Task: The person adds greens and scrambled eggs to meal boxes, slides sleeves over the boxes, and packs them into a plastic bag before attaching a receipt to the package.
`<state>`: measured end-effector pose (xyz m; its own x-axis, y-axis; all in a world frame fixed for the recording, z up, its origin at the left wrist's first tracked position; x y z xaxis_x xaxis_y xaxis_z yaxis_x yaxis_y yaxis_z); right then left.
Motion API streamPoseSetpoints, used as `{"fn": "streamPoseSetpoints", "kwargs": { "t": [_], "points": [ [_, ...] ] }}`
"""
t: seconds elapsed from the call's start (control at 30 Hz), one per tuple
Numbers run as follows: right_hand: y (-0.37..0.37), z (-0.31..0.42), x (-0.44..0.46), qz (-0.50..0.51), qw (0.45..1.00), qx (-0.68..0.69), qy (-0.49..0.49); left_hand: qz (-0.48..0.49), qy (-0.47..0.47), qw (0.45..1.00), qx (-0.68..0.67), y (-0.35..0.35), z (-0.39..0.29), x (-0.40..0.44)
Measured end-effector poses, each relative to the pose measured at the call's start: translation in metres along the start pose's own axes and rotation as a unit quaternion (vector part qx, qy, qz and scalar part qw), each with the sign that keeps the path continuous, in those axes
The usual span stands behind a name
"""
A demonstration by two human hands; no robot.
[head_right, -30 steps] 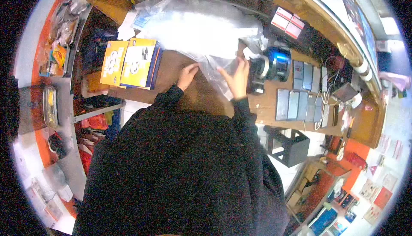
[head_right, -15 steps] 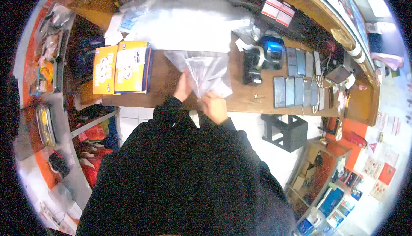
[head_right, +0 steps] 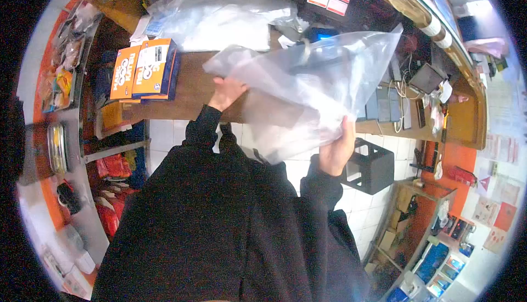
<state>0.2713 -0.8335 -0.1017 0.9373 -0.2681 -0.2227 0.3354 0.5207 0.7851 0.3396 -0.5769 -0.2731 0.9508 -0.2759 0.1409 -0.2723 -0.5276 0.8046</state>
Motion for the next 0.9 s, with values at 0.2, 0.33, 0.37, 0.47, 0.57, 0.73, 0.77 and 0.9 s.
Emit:
{"fn": "streamPoseSetpoints", "kwargs": {
  "t": [0.2,0.33,0.37,0.47,0.57,0.73,0.77,0.9],
  "points": [
    [-0.108,0.068,0.009,-0.005,0.993,-0.004,0.117,-0.105,0.008,0.936,0.335,0.101,0.018,-0.001],
    [-0.202,0.108,0.011,-0.059,0.995,-0.021,0.082,-0.090,-0.166,0.878,0.440,0.117,0.068,-0.023],
    [-0.216,0.121,0.007,-0.071,0.995,-0.037,0.061,-0.049,-0.185,0.899,0.394,0.122,0.083,-0.033],
    [-0.234,0.147,-0.010,-0.008,0.985,-0.174,0.002,-0.057,-0.211,0.913,0.343,0.134,0.111,-0.070],
    [-0.292,0.151,-0.005,-0.016,0.898,-0.440,-0.004,-0.078,-0.220,0.894,0.383,0.137,0.133,-0.100],
    [-0.268,0.155,-0.032,0.054,0.638,-0.715,-0.281,-0.110,-0.136,0.887,0.428,0.180,0.149,-0.119],
    [-0.263,0.155,-0.034,0.065,0.672,-0.692,-0.255,-0.114,-0.132,0.883,0.435,0.190,0.155,-0.121],
    [-0.246,0.105,-0.046,0.147,0.849,-0.506,0.038,-0.093,-0.169,0.862,0.469,0.220,0.200,-0.131]
  ]
}}
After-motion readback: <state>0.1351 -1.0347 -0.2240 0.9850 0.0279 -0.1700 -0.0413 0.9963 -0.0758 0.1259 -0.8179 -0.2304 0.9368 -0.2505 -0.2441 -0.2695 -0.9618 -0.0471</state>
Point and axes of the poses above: each hand's wrist, its own x-axis towards the middle knuckle, its own y-axis out of the palm, z = x × y, the point moved 6 cm from there along x, towards the middle knuckle, and after that the axes turned 14 degrees about x, right-handed, at the moved point
